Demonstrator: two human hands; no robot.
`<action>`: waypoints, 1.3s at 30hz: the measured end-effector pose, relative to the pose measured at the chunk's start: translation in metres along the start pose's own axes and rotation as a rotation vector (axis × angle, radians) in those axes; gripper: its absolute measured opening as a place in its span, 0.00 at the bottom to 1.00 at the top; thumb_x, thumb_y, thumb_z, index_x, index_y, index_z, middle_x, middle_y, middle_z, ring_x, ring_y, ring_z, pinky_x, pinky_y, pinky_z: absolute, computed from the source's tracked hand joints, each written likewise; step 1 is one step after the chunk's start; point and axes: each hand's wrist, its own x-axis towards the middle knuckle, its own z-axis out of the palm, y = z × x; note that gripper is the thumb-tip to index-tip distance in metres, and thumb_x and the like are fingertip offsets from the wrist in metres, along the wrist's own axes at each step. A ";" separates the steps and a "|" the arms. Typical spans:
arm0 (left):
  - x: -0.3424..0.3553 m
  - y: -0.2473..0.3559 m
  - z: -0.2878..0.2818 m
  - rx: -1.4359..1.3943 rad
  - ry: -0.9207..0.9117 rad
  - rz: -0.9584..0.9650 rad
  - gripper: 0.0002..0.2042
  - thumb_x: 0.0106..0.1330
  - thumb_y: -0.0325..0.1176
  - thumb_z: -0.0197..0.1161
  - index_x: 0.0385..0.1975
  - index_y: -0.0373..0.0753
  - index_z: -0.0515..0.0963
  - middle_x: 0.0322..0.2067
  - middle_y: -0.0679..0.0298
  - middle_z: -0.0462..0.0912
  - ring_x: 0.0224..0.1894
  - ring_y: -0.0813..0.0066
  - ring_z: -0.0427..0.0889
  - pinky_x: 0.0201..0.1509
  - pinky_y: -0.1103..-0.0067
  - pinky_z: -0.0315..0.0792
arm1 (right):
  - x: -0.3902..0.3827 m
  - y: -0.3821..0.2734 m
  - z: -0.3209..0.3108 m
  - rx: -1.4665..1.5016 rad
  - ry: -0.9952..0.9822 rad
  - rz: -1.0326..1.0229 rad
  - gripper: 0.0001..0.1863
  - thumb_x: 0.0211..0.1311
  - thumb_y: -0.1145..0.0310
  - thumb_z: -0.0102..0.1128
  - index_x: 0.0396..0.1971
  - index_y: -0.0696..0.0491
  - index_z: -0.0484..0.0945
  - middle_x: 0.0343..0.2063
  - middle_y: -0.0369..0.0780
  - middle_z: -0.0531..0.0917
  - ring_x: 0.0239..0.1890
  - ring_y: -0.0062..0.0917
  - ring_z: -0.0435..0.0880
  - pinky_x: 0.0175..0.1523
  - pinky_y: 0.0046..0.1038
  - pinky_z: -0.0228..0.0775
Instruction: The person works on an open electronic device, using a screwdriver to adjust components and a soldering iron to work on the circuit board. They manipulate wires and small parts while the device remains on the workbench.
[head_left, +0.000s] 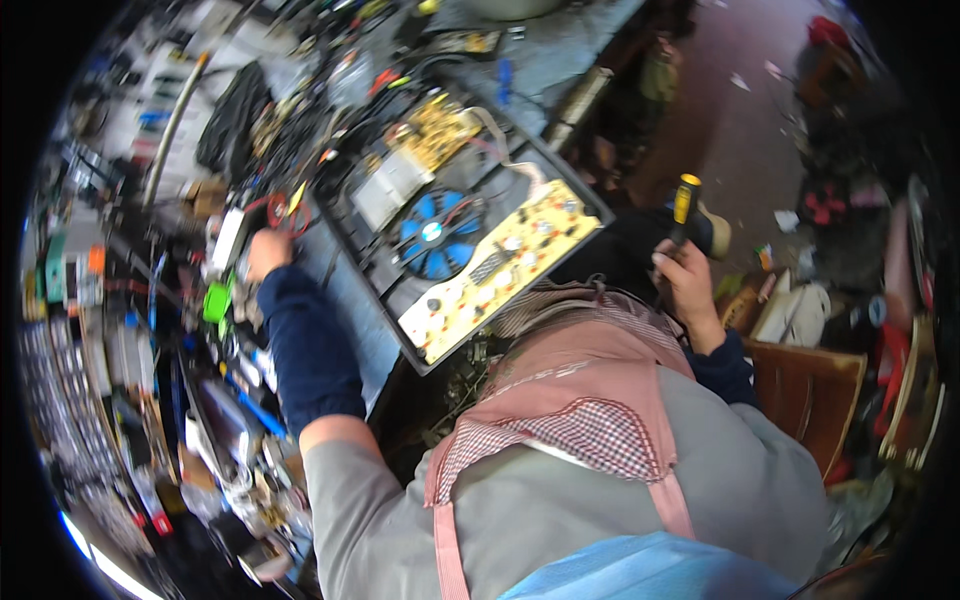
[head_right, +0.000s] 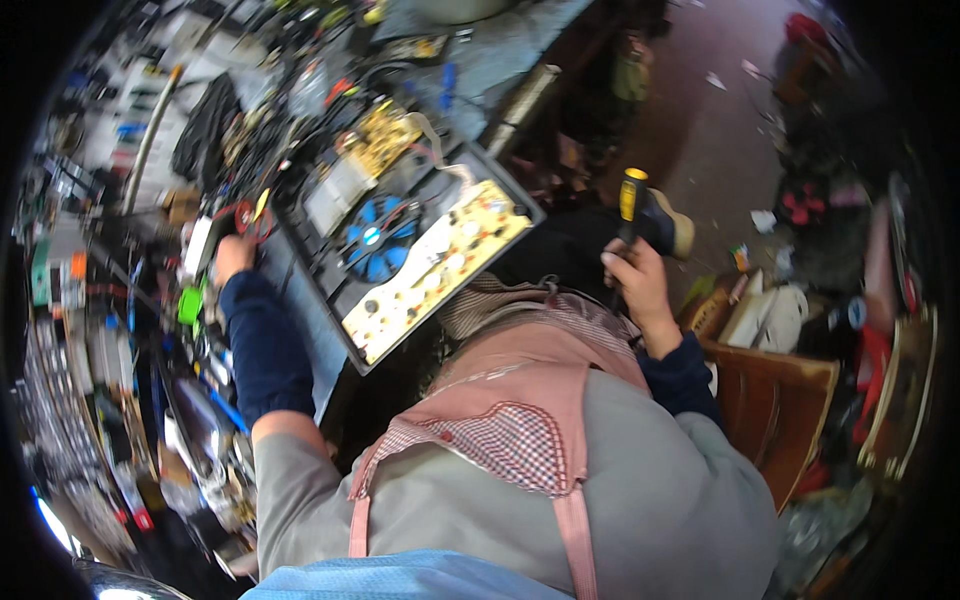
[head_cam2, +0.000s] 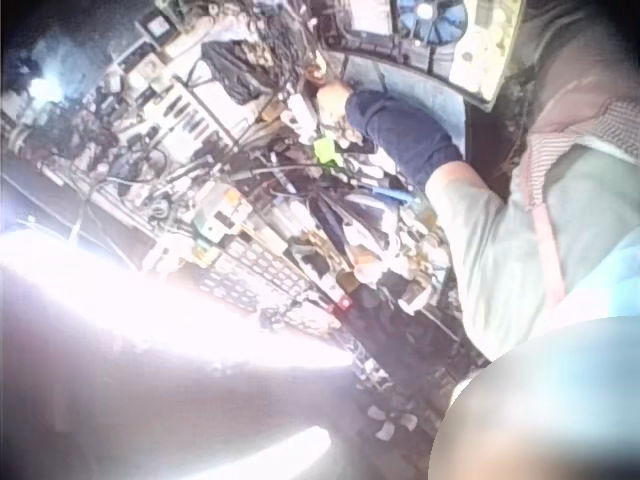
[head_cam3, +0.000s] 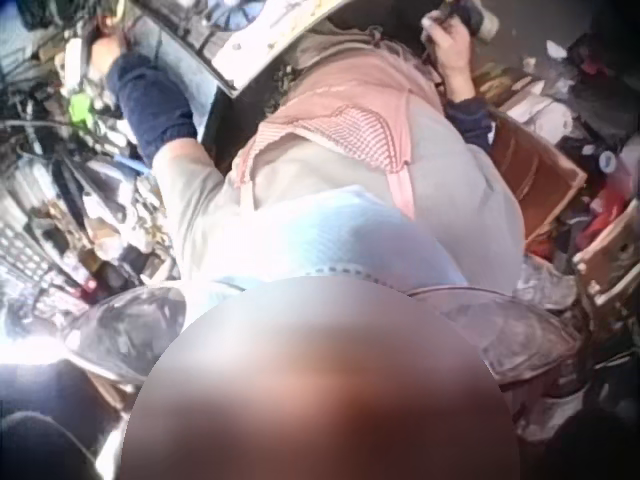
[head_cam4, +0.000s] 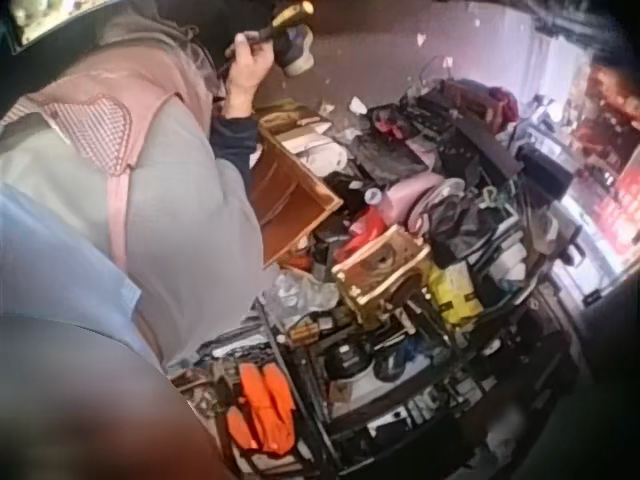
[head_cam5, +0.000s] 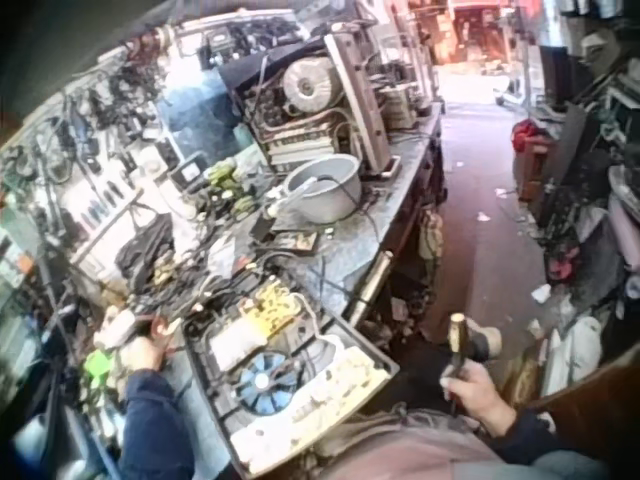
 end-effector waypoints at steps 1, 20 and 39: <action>0.000 0.000 -0.002 0.033 -0.043 0.000 0.19 0.61 0.44 0.58 0.45 0.42 0.87 0.50 0.47 0.86 0.55 0.38 0.83 0.58 0.44 0.72 | -0.001 -0.002 0.001 -0.013 -0.001 -0.016 0.04 0.66 0.75 0.63 0.38 0.54 0.77 0.25 0.33 0.77 0.25 0.17 0.76 0.33 0.22 0.70; -0.023 0.015 -0.003 0.085 0.048 0.097 0.16 0.66 0.45 0.61 0.47 0.45 0.86 0.45 0.51 0.88 0.50 0.44 0.85 0.57 0.35 0.63 | -0.004 -0.006 -0.004 0.024 0.000 -0.038 0.04 0.64 0.75 0.62 0.36 0.55 0.77 0.25 0.33 0.77 0.25 0.17 0.77 0.32 0.23 0.72; -0.123 0.070 -0.105 -1.939 -0.152 0.186 0.10 0.63 0.20 0.68 0.43 0.29 0.81 0.35 0.55 0.87 0.35 0.68 0.88 0.43 0.72 0.86 | 0.029 -0.195 0.109 0.187 -0.284 -0.603 0.09 0.80 0.72 0.48 0.51 0.59 0.73 0.43 0.49 0.85 0.46 0.41 0.88 0.55 0.39 0.84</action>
